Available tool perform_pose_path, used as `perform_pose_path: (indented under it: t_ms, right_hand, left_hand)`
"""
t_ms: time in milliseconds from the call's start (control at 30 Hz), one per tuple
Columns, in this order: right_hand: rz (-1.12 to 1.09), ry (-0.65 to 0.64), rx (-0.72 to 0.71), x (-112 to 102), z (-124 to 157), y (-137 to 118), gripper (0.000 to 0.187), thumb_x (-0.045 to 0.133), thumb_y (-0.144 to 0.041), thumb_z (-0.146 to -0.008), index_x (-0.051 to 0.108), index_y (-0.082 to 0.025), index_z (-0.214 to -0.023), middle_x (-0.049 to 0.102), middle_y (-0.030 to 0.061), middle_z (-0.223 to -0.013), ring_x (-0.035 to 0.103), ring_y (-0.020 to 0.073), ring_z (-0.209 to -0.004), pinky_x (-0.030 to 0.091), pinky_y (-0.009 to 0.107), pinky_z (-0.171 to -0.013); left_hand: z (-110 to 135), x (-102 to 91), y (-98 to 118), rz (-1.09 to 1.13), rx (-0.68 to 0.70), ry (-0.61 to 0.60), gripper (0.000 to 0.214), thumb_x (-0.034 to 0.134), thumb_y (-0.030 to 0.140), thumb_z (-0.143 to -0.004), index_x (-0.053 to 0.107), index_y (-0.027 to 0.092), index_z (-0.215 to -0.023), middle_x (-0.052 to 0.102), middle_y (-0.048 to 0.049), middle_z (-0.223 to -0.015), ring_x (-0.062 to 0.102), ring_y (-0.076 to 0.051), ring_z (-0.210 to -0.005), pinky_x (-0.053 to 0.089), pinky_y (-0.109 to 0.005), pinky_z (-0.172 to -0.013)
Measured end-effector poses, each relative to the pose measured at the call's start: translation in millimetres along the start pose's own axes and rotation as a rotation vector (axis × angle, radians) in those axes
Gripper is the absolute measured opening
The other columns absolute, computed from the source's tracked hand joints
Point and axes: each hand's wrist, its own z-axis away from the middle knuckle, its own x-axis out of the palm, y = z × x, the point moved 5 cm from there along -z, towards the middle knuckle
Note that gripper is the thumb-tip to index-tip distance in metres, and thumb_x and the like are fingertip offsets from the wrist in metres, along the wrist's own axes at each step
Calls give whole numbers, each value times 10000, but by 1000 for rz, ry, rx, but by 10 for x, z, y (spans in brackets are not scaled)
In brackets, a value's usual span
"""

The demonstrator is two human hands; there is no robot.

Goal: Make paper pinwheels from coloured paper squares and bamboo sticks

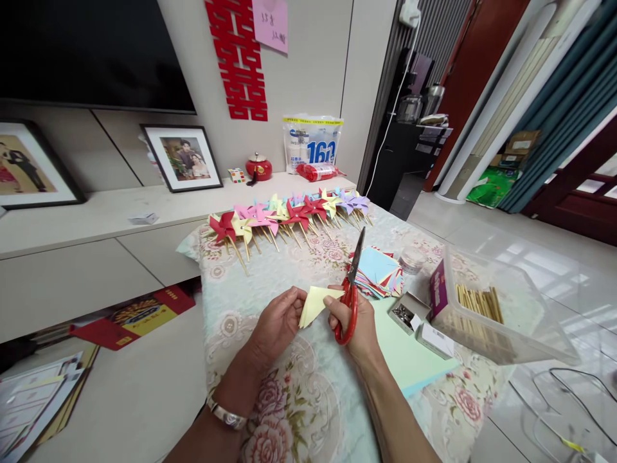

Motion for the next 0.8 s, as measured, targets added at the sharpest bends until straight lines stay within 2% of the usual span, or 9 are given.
perform_pose_path:
  t_ms: [100, 200, 300, 400, 533, 667, 800]
  right_hand:
    - [-37, -73, -7, -39, -13, 15, 436, 826, -380, -732, 614, -148, -1034, 526, -90, -463, 420, 84, -407, 315, 215, -433]
    - [-34, -131, 7, -48, -19, 45, 461, 834, -398, -712, 610, -177, -1050, 519, -98, -447, 479, 115, -397, 355, 228, -419]
    - [-16, -176, 21, -33, -12, 68, 480, 843, -398, -705, 616, -198, -1077, 523, -100, -466, 540, 148, -416, 394, 248, -415]
    - [29, -199, 17, 4, 3, 52, 445, 846, -390, -706, 640, -192, -1048, 583, -72, -485, 540, 138, -431, 375, 236, -420]
    - [78, -182, -17, 36, 7, 2, 421, 871, -398, -662, 684, -168, -961, 719, 4, -645, 493, 90, -437, 356, 216, -424]
    - [90, -27, -54, -57, 8, -34, 471, 882, -429, -640, 706, -172, -994, 770, 62, -888, 496, 85, -486, 393, 227, -433]
    - [96, 110, -104, -195, 101, -82, 485, 859, -451, -685, 693, -172, -1045, 761, 78, -931, 490, 81, -483, 392, 236, -438]
  left_hand:
    - [36, 60, -78, -44, -111, -137, 394, 758, 509, -779, 652, 145, -886, 670, -35, -664, 612, -140, -528, 430, -245, -518]
    - [86, 101, -125, -55, -180, -250, 428, 727, 520, -816, 638, 135, -979, 694, -61, -715, 645, -152, -536, 429, -236, -494]
    - [117, 117, -133, -19, -205, -294, 411, 716, 457, -849, 633, 125, -1077, 704, -78, -771, 655, -151, -557, 421, -226, -489]
    - [128, 132, -128, 46, -219, -318, 429, 728, 366, -858, 624, 110, -1186, 685, -67, -775, 627, -127, -554, 410, -220, -502]
    - [105, 101, -116, 110, -210, -267, 502, 818, 237, -774, 633, 108, -1223, 648, -20, -751, 563, -79, -547, 393, -199, -519]
    - [56, 13, -68, 138, -151, -122, 566, 901, 230, -664, 660, 101, -1160, 650, -13, -766, 559, -69, -581, 392, -185, -534]
    - [17, -48, -25, 164, -108, -15, 576, 941, 281, -599, 677, 105, -1079, 618, 14, -697, 513, -51, -533, 337, -169, -492]
